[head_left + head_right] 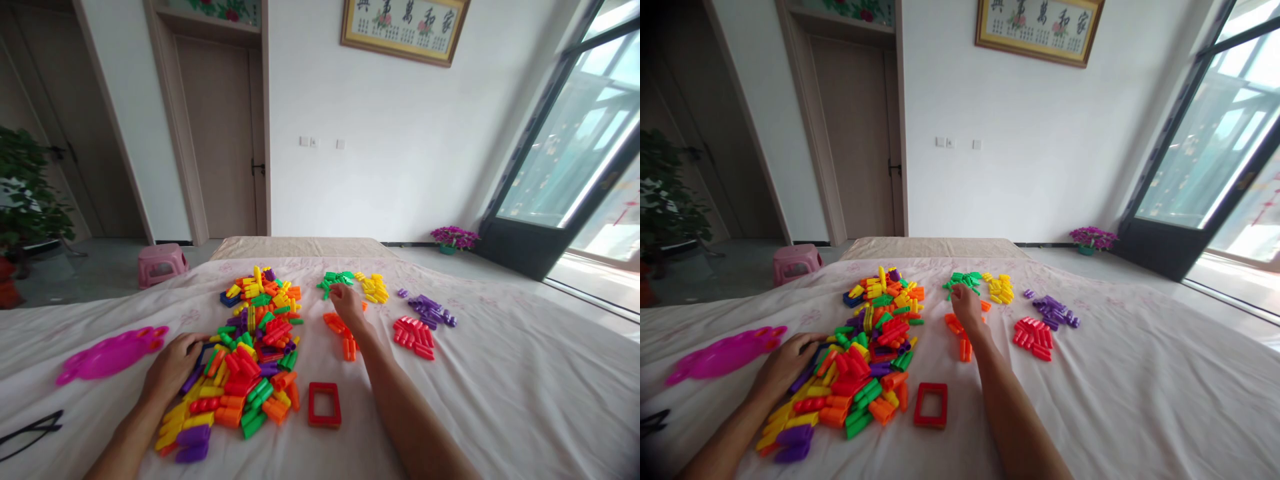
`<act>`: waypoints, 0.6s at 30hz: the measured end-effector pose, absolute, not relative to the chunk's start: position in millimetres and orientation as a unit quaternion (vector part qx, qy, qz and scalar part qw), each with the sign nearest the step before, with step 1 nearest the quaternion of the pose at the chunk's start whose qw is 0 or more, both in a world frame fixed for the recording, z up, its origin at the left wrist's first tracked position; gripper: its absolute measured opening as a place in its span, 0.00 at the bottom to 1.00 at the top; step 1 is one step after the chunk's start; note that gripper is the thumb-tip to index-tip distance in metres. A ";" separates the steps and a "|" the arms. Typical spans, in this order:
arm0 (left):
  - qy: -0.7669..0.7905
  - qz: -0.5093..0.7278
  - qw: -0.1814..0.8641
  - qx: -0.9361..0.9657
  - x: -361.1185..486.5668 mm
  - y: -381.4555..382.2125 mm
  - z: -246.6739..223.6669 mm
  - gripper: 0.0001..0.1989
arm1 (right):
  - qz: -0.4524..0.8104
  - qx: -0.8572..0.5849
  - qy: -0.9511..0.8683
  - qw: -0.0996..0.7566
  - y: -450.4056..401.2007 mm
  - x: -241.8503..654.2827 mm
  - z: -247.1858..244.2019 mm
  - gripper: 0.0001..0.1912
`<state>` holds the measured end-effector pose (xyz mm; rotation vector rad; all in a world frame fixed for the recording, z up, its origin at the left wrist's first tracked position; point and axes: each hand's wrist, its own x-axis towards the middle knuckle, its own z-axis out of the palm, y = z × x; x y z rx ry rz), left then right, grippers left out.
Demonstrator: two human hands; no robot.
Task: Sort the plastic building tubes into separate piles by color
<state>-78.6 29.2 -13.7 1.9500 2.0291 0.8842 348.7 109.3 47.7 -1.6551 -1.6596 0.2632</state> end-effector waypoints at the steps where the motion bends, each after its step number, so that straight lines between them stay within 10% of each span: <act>1: 0.685 0.298 0.095 0.658 -78.5 29.2 -13.6 0.18 | 0.110 -0.632 -0.676 0.363 106.5 342.8 48.3 0.17; 12: 0.680 0.306 0.094 0.660 -80.4 30.8 -15.9 0.18 | 0.025 -0.574 -0.808 0.129 75.2 281.2 37.1 0.10; 18: 0.683 0.312 0.100 0.653 -78.4 29.3 -14.0 0.17 | 0.036 -0.598 -0.788 0.141 73.1 287.8 51.5 0.09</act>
